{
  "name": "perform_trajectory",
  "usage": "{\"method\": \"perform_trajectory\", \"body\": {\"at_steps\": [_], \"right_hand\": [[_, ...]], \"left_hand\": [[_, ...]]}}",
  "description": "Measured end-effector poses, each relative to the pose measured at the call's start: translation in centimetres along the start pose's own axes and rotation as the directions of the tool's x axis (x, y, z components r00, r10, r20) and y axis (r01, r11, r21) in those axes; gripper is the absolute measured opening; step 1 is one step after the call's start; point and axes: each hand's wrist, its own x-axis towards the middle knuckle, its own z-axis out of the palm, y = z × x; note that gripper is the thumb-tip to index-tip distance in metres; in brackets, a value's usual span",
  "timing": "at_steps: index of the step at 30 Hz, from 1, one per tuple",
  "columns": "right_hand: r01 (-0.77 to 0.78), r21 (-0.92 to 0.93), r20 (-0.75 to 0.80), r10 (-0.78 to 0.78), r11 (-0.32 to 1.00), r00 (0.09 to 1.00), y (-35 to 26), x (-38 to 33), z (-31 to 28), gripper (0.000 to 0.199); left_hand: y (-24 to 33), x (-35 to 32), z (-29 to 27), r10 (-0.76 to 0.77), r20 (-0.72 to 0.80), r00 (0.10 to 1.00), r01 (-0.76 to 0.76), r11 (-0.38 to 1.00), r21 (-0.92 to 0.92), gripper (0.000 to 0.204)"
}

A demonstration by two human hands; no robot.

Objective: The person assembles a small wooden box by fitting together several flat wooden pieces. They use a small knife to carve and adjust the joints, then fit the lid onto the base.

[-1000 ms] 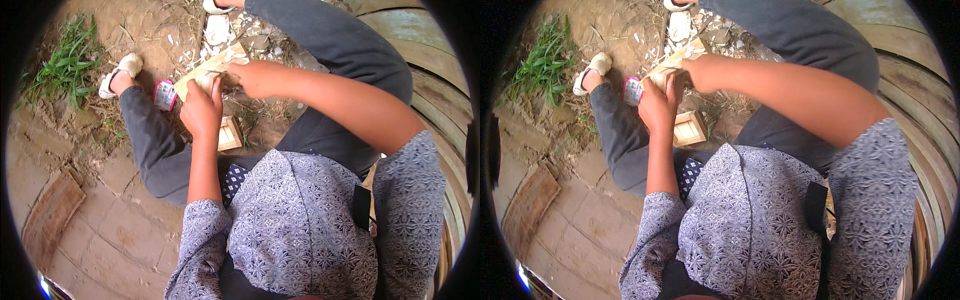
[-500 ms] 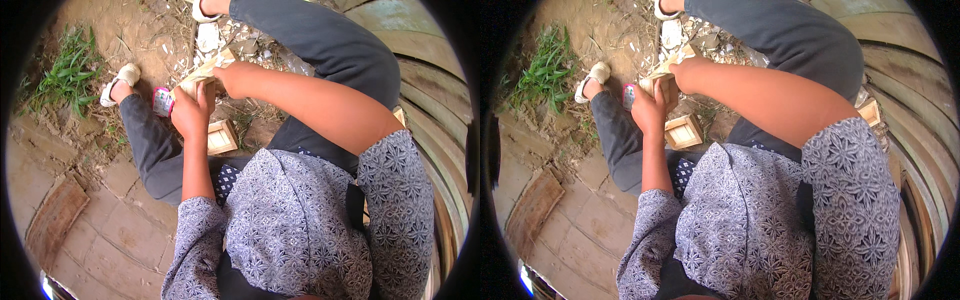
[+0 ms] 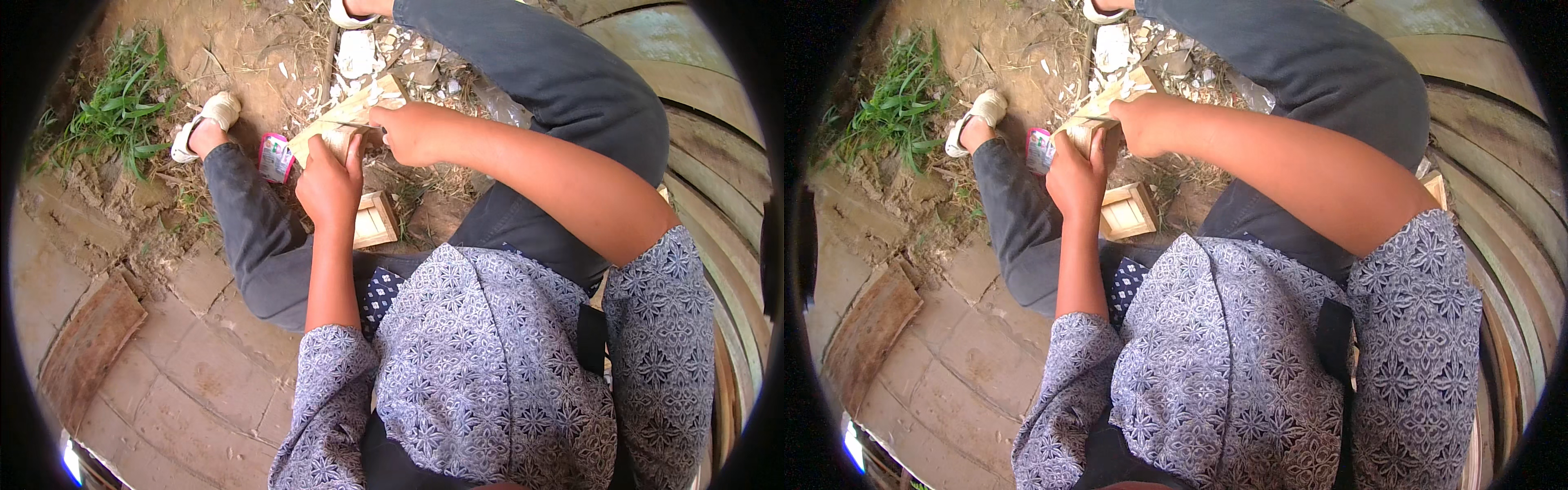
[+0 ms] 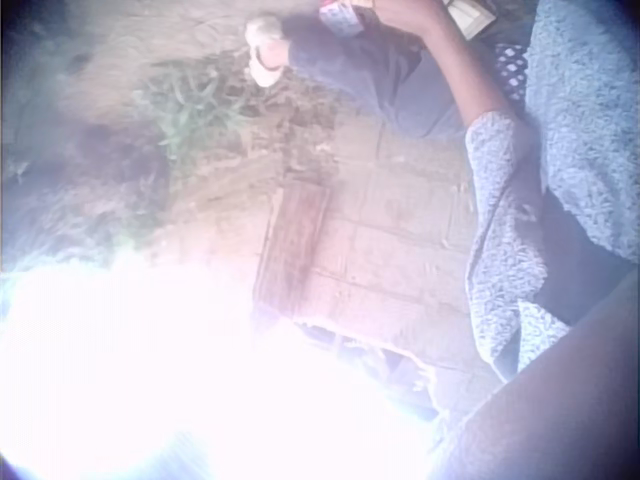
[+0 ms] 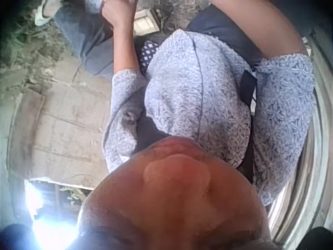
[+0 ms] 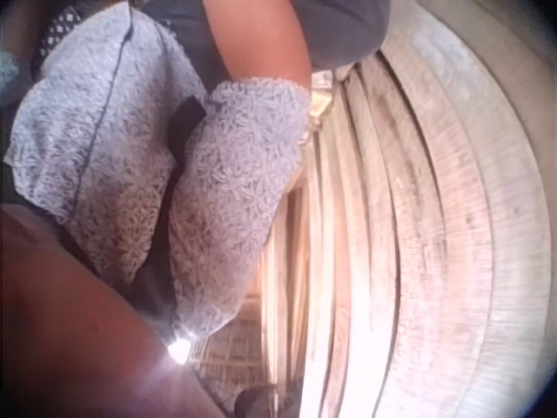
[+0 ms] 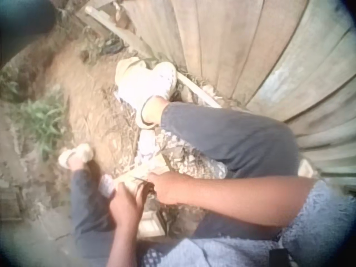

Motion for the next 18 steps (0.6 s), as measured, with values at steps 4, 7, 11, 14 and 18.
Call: {"method": "perform_trajectory", "body": {"at_steps": [4, 7, 11, 14, 18], "right_hand": [[-0.074, -0.049, 0.045, 0.076, 0.996, 0.996, -0.6, 0.4, -0.2, 0.052], [-0.107, -0.045, 0.054, 0.109, 0.993, 0.993, -0.9, 0.9, -0.2, 0.057], [-0.100, -0.079, 0.028, 0.102, 0.992, 0.994, -1.0, 2.3, 0.6, 0.058], [-0.146, -0.057, -0.069, 0.142, 0.988, 0.988, -0.6, 4.3, 2.2, 0.056], [-0.158, -0.023, -0.018, 0.158, 0.987, 0.987, 2.3, 4.6, 2.6, 0.045]], "left_hand": [[0.4, -0.2, -0.3, -0.043, 0.002, 0.999, 0.043, 0.998, -0.046, 0.048], [0.3, 0.5, -0.2, -0.034, -0.008, 0.999, 0.034, 0.998, -0.059, 0.049], [0.0, 0.6, 0.3, -0.007, -0.027, 1.000, 0.007, 1.000, 0.002, 0.051], [0.5, -0.2, -0.3, 0.025, -0.013, 1.000, -0.025, 1.000, -0.002, 0.050], [-0.6, 0.1, 0.3, 0.003, -0.032, 0.999, -0.004, 1.000, -0.027, 0.050]]}}
